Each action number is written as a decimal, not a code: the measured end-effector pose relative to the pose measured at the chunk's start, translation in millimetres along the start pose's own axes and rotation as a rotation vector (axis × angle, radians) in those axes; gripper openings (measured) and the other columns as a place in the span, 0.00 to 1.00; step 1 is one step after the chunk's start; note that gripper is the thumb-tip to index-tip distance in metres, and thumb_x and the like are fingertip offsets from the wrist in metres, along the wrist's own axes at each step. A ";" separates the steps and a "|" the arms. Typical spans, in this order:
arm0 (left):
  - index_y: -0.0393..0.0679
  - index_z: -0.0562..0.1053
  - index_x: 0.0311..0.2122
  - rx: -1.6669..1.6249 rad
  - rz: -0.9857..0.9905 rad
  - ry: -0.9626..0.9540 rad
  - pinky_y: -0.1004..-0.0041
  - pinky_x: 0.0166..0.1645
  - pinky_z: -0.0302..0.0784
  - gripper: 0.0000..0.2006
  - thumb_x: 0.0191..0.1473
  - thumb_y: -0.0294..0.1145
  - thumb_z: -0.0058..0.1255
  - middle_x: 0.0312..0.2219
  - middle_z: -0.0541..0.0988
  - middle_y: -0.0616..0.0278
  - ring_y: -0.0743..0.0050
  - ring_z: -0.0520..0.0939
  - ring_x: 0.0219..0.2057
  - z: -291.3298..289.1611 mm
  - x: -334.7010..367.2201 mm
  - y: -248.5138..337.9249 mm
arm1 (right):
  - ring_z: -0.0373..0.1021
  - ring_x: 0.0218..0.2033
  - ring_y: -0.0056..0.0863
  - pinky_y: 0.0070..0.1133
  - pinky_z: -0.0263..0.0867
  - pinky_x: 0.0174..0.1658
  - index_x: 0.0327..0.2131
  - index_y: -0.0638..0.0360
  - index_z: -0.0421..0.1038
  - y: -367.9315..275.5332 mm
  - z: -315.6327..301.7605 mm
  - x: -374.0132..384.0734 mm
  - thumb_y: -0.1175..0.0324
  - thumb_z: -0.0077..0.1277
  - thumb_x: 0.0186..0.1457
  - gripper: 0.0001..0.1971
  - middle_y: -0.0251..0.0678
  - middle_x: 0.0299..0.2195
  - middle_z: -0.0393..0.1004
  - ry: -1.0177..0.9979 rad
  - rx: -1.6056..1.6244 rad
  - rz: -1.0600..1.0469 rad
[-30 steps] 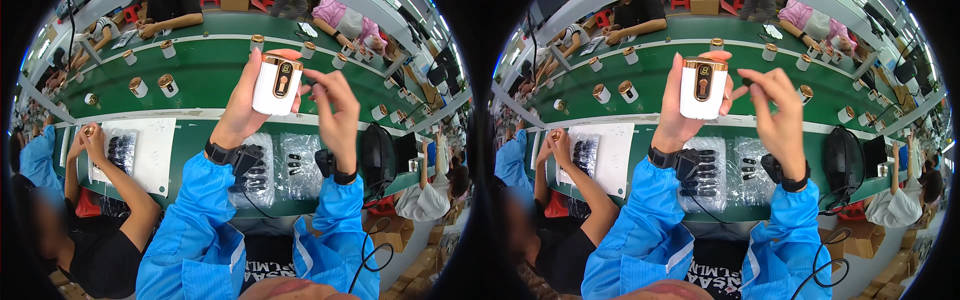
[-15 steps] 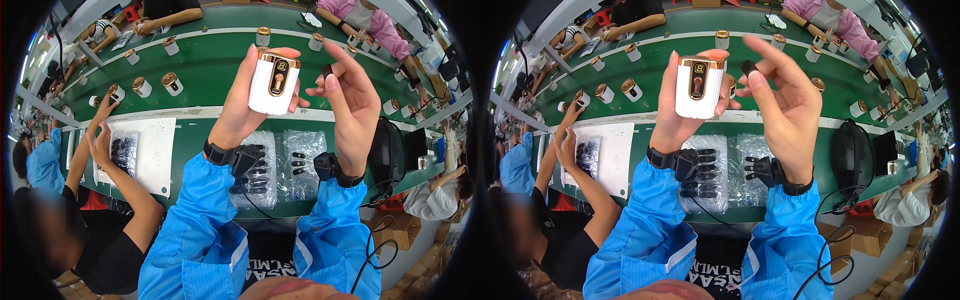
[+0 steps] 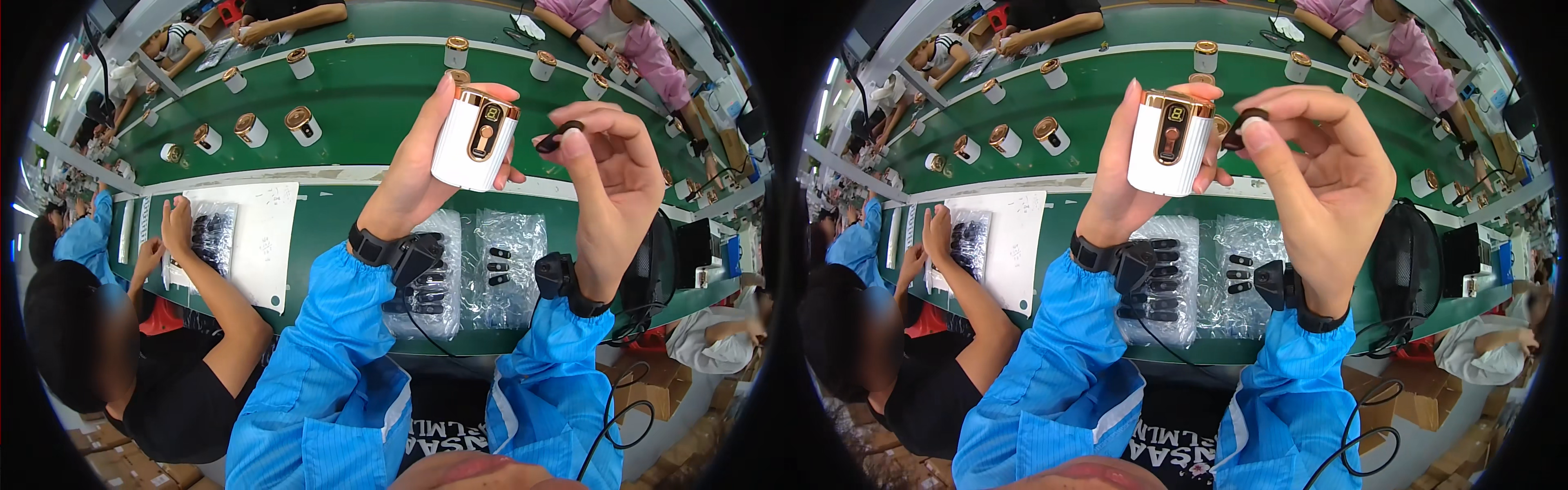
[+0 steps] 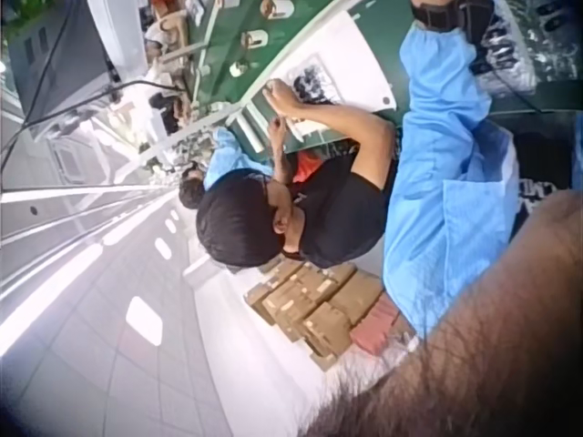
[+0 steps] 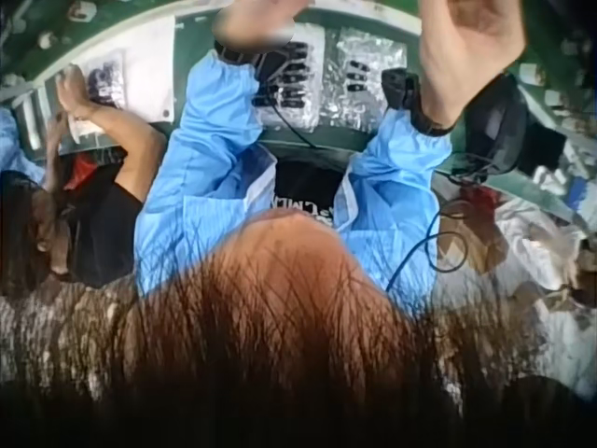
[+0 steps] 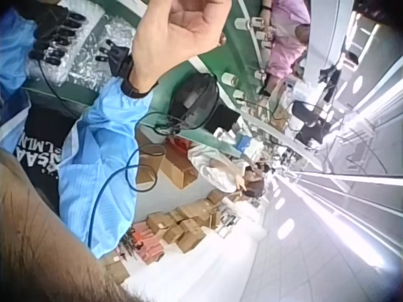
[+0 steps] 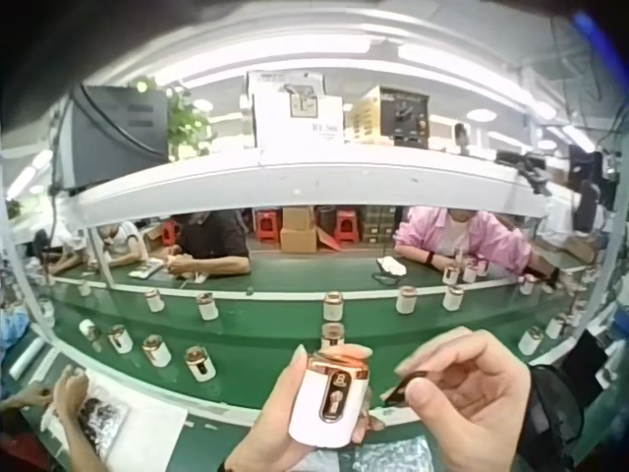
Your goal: Assemble small electronic components for handheld devices on a production line.
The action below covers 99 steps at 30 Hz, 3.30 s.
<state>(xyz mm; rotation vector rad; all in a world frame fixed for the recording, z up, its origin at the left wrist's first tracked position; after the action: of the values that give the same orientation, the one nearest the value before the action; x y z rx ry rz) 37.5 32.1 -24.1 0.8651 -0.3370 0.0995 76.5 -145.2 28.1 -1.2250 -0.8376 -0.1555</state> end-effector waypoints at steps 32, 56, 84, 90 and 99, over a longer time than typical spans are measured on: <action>0.43 0.71 0.57 0.058 -0.029 0.119 0.69 0.36 0.82 0.30 0.74 0.58 0.27 0.38 0.80 0.60 0.73 0.83 0.35 14.4 0.5 -2.5 | 0.80 0.41 0.30 0.20 0.75 0.31 0.40 0.63 0.84 4.0 23.3 -5.1 0.86 0.59 0.53 0.13 0.38 0.34 0.79 -0.078 -0.290 -0.170; 0.42 0.65 0.64 0.189 -0.013 0.095 0.70 0.30 0.84 0.26 0.70 0.50 0.44 0.42 0.80 0.58 0.72 0.85 0.34 5.5 -1.9 -5.9 | 0.74 0.45 0.20 0.21 0.72 0.47 0.56 0.64 0.73 35.3 2.0 12.2 0.68 0.53 0.66 0.17 0.34 0.42 0.79 -0.332 0.013 0.328; 0.43 0.52 0.74 1.475 -0.029 0.000 0.61 0.55 0.78 0.47 0.60 0.56 0.60 0.53 0.76 0.44 0.53 0.80 0.54 -49.9 -16.4 0.7 | 0.75 0.49 0.30 0.27 0.73 0.50 0.59 0.61 0.69 174.7 -37.9 31.3 0.75 0.58 0.61 0.23 0.41 0.49 0.75 -0.547 -0.680 0.097; 0.46 0.56 0.73 1.317 -0.186 -0.027 0.65 0.50 0.78 0.41 0.62 0.52 0.60 0.49 0.79 0.51 0.60 0.82 0.49 -42.4 -19.7 25.3 | 0.76 0.45 0.35 0.28 0.74 0.44 0.59 0.57 0.71 217.3 -34.7 31.4 0.68 0.61 0.60 0.24 0.43 0.47 0.74 -0.810 -0.707 -0.046; 0.42 0.64 0.67 1.125 0.019 0.124 0.63 0.43 0.78 0.36 0.61 0.52 0.60 0.43 0.82 0.54 0.65 0.82 0.43 -43.2 -16.2 33.2 | 0.75 0.50 0.48 0.36 0.72 0.53 0.57 0.53 0.74 288.8 -101.4 133.1 0.48 0.59 0.57 0.29 0.47 0.53 0.76 -0.411 -1.401 0.246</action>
<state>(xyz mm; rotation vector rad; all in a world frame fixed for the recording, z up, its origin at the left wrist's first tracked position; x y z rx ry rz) 25.7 87.3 -31.2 1.9575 -0.1496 0.3796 371.0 -84.4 -116.8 -2.7307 -0.9070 -0.3174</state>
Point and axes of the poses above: each hand's wrist, its own x-axis towards the middle knuckle, its own z-axis out of the palm, y = z × x, the point moved 1 cm from there along x, towards the middle knuckle
